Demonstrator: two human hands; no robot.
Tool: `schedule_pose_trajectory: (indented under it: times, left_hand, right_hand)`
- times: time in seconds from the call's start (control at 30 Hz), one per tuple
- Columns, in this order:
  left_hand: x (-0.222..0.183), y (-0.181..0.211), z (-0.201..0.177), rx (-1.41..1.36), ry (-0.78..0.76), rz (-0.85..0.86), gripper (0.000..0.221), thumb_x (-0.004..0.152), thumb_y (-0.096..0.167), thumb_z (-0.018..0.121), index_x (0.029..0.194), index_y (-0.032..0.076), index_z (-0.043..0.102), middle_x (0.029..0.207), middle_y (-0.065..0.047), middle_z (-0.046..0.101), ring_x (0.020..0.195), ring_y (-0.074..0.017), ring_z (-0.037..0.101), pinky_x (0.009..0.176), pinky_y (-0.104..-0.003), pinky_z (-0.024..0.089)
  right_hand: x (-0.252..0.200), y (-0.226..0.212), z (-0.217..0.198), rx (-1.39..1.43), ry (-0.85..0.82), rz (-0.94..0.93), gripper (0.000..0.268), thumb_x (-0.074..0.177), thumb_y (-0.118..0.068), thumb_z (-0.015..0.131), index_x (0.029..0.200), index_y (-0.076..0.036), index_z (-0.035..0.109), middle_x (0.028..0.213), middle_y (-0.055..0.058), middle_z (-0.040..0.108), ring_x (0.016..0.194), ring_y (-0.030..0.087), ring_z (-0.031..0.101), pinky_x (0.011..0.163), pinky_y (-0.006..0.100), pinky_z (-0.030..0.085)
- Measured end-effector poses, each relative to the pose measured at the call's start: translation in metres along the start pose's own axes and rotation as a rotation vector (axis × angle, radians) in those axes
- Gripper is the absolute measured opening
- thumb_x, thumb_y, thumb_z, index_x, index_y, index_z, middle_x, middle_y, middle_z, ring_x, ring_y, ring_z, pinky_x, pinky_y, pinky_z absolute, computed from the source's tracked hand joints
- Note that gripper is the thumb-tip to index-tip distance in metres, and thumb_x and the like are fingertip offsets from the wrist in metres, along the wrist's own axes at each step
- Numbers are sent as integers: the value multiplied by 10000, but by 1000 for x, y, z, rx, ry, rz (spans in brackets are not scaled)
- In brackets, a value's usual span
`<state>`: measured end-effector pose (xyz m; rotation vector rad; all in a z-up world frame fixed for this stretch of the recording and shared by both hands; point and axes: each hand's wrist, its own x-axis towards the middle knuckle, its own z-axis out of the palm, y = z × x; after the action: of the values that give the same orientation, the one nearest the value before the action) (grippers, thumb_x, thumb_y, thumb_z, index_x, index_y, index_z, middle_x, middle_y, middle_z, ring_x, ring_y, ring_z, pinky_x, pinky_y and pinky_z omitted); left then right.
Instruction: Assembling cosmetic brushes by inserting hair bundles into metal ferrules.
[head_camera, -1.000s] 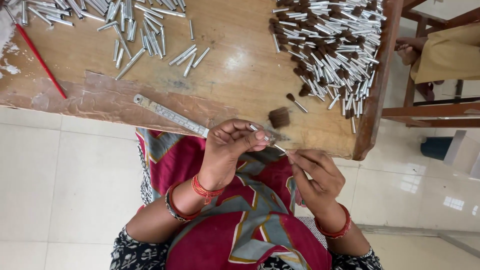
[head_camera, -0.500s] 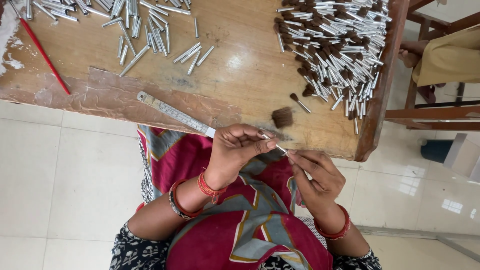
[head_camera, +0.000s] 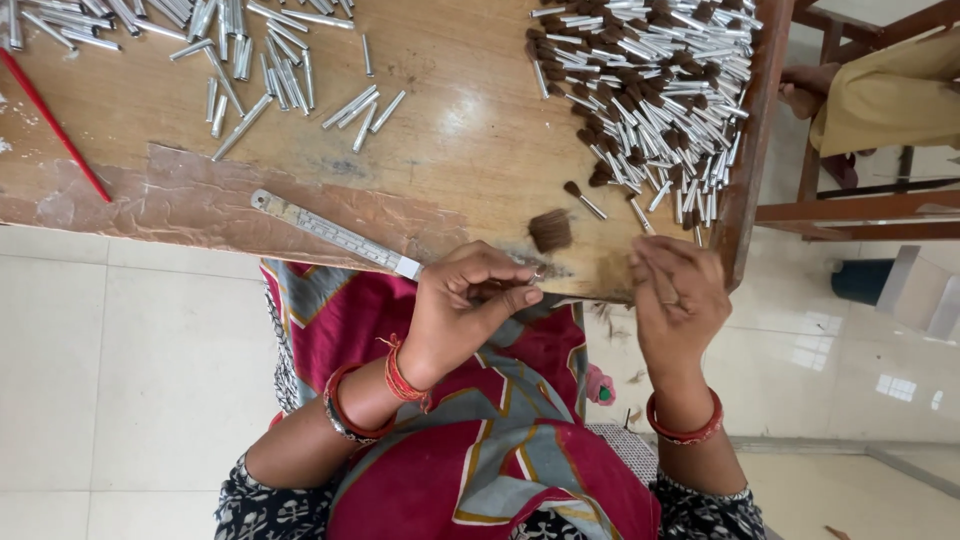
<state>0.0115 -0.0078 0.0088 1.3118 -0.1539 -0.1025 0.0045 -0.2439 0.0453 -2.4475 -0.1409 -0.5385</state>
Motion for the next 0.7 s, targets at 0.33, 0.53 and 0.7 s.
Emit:
schedule_pose_trajectory:
  times: [0.33, 0.53, 0.7]
  left_hand:
    - [-7, 11, 4, 182, 23, 37, 153, 847, 19, 853, 979, 47, 780, 920, -47, 712, 796, -102, 700, 695, -234, 573]
    - [-8, 9, 4, 231, 6, 54, 151, 842, 20, 859, 959, 58, 772, 900, -52, 720, 802, -129, 700, 689, -245, 570]
    - [-9, 6, 6, 181, -21, 99, 207, 823, -32, 835, 988, 51, 741, 946, -61, 717, 878, -163, 703, 770, -278, 578]
  right_hand:
    - [5, -39, 14, 566, -430, 139, 200, 873, -3, 799, 1067, -14, 752, 1102, 94, 751, 1024, 175, 700, 883, 292, 555]
    - [4, -43, 15, 573, -395, 127, 131, 895, 28, 784, 1019, -6, 756, 1044, 97, 764, 977, 169, 711, 856, 289, 563]
    - [5, -44, 13, 591, -377, 180, 93, 891, 57, 764, 975, 19, 746, 999, 103, 755, 936, 158, 700, 830, 271, 554]
